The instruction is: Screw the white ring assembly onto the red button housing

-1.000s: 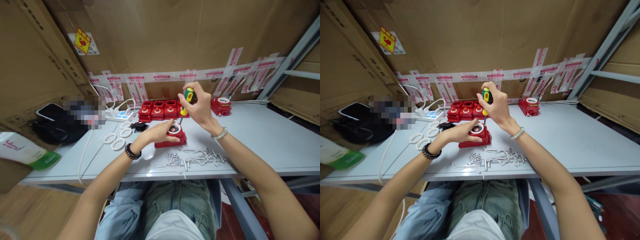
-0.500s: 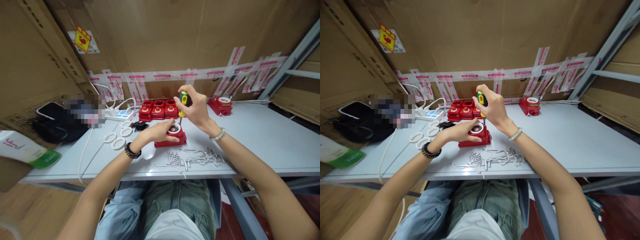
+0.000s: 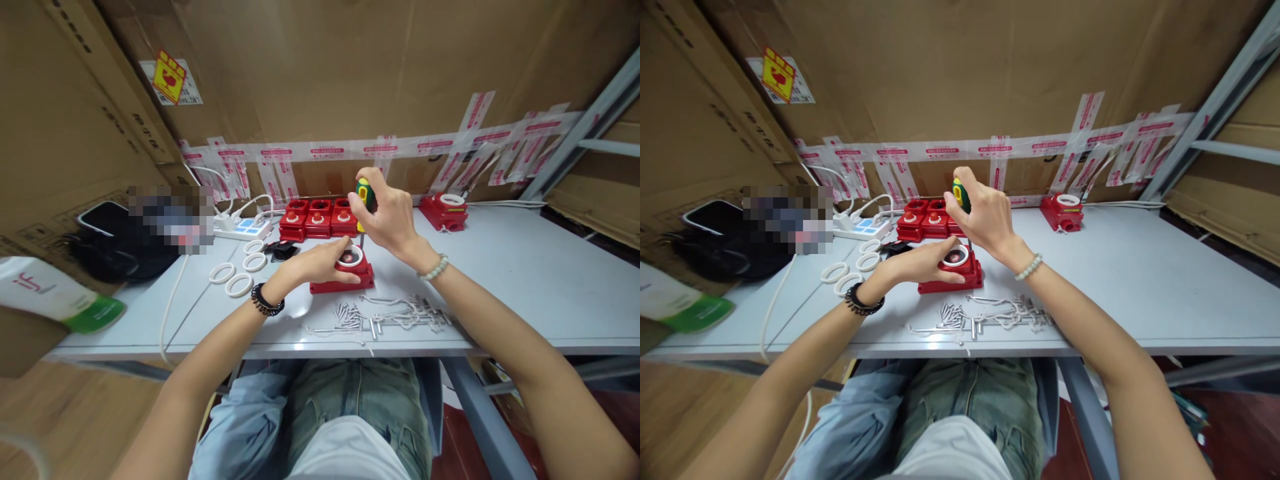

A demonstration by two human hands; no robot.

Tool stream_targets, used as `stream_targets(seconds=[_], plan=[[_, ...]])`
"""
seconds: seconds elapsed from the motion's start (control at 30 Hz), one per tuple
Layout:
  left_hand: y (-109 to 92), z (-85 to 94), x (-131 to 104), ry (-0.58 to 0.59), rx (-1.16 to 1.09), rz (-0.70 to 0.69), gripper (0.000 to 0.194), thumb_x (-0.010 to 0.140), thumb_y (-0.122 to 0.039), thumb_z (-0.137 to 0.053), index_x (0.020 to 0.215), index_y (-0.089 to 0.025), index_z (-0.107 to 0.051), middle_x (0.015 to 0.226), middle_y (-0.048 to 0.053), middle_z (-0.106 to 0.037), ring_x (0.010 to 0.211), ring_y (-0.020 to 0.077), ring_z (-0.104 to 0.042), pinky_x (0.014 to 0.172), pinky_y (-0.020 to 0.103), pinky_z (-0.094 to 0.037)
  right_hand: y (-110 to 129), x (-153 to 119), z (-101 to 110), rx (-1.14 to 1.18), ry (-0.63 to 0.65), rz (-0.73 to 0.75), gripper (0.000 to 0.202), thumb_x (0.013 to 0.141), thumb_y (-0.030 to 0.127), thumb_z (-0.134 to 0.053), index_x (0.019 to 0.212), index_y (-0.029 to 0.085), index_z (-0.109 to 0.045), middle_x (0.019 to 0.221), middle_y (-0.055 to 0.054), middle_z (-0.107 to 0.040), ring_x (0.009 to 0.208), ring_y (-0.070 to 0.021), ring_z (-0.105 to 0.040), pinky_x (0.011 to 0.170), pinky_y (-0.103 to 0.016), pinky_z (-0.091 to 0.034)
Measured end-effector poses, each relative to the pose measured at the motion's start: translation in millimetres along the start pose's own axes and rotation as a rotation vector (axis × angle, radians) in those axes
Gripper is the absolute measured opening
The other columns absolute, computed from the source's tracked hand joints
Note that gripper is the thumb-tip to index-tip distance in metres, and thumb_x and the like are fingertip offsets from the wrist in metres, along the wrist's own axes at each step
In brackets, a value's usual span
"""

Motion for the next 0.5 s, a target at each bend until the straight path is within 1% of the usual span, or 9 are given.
stream_targets(seconds=[0.03,0.1,0.17,0.2,0.23,0.3,0.37,0.43,0.5], plan=[[0.1,0.0,-0.1,0.002,0.0,0.003,0.052,0.077,-0.063,-0.062,0.099,-0.02,-0.042,0.102,0.008,-0.063,0.084,0.0233,-0.061,0.066,0.03,-0.041,-2.3,0.9,1.1,0.054,0.028,-0.016,0.023,0.09,0.032,-0.049,0.11,0.024,-0.057,0.076,0.0,-0.065,0.059,-0.0151,-0.055,0.059,-0.03,-0.041],[0.0,0.1,-0.3,0.006,0.001,0.002,0.052,0.077,-0.063,-0.062,0.1,-0.02,-0.042,0.105,0.009,-0.063,0.085,0.0234,-0.062,0.066,0.029,-0.04,-7.4,2.7,1.4,0.22,0.125,-0.05,0.027,0.091,0.028,-0.044,0.116,0.024,-0.055,0.079,0.0,-0.066,0.062,-0.0143,-0.059,0.06,-0.029,-0.045],[0.0,0.1,-0.4,0.009,0.001,-0.001,0.052,0.078,-0.063,-0.062,0.101,-0.02,-0.042,0.108,0.01,-0.062,0.087,0.0238,-0.062,0.066,0.029,-0.04,-10.9,3.8,0.4,0.366,0.205,-0.07,0.028,0.093,0.031,-0.046,0.119,0.024,-0.053,0.081,0.001,-0.065,0.062,-0.0131,-0.06,0.06,-0.028,-0.046],[0.1,-0.1,-0.4,0.01,0.0,-0.004,0.053,0.078,-0.062,-0.062,0.101,-0.02,-0.042,0.109,0.01,-0.062,0.088,0.0241,-0.062,0.066,0.029,-0.04,-11.8,4.0,0.1,0.383,0.208,-0.073,0.029,0.092,0.034,-0.05,0.118,0.024,-0.054,0.081,0.001,-0.065,0.061,-0.0126,-0.059,0.059,-0.027,-0.046],[0.3,-0.2,-0.3,0.012,-0.001,-0.005,0.053,0.078,-0.062,-0.062,0.102,-0.02,-0.042,0.109,0.01,-0.062,0.088,0.0243,-0.062,0.066,0.029,-0.041,-12.2,4.0,0.3,0.357,0.181,-0.071,0.03,0.09,0.038,-0.055,0.116,0.024,-0.056,0.08,0.002,-0.064,0.06,-0.0124,-0.058,0.059,-0.027,-0.046],[0.7,-0.4,0.0,0.013,0.006,-0.005,0.054,0.077,-0.063,-0.062,0.103,-0.02,-0.043,0.109,0.01,-0.063,0.088,0.0247,-0.062,0.066,0.029,-0.041,-11.5,2.9,1.1,0.218,0.079,-0.057,0.031,0.086,0.043,-0.062,0.11,0.023,-0.059,0.077,0.002,-0.063,0.058,-0.0128,-0.055,0.059,-0.028,-0.044],[0.8,-0.2,0.1,0.01,0.014,-0.002,0.055,0.077,-0.064,-0.061,0.105,-0.02,-0.044,0.108,0.01,-0.063,0.088,0.025,-0.063,0.066,0.03,-0.04,-9.7,1.0,1.3,0.08,0.01,-0.033,0.032,0.087,0.045,-0.061,0.11,0.023,-0.06,0.078,0.0,-0.065,0.062,-0.0149,-0.055,0.062,-0.03,-0.044],[0.7,0.2,-0.1,0.011,0.017,0.004,0.056,0.078,-0.064,-0.061,0.106,-0.019,-0.044,0.11,0.011,-0.063,0.09,0.0256,-0.063,0.067,0.03,-0.041,-9.5,0.0,1.0,0.057,0.018,-0.006,0.031,0.089,0.04,-0.055,0.117,0.025,-0.058,0.085,-0.002,-0.066,0.069,-0.017,-0.058,0.066,-0.032,-0.045],[0.4,0.4,-0.6,0.016,0.01,0.009,0.057,0.078,-0.064,-0.061,0.108,-0.019,-0.044,0.112,0.011,-0.063,0.092,0.026,-0.063,0.068,0.03,-0.041,-11.9,0.3,1.0,0.147,0.078,-0.003,0.033,0.091,0.032,-0.049,0.123,0.027,-0.054,0.088,-0.001,-0.066,0.069,-0.0163,-0.057,0.066,-0.032,-0.047]])
Point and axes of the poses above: each hand's wrist, its own x-axis towards the middle knuckle, its own z-axis out of the back of the hand, y = z × x, the point moved 4 cm from there along x, towards the middle knuckle
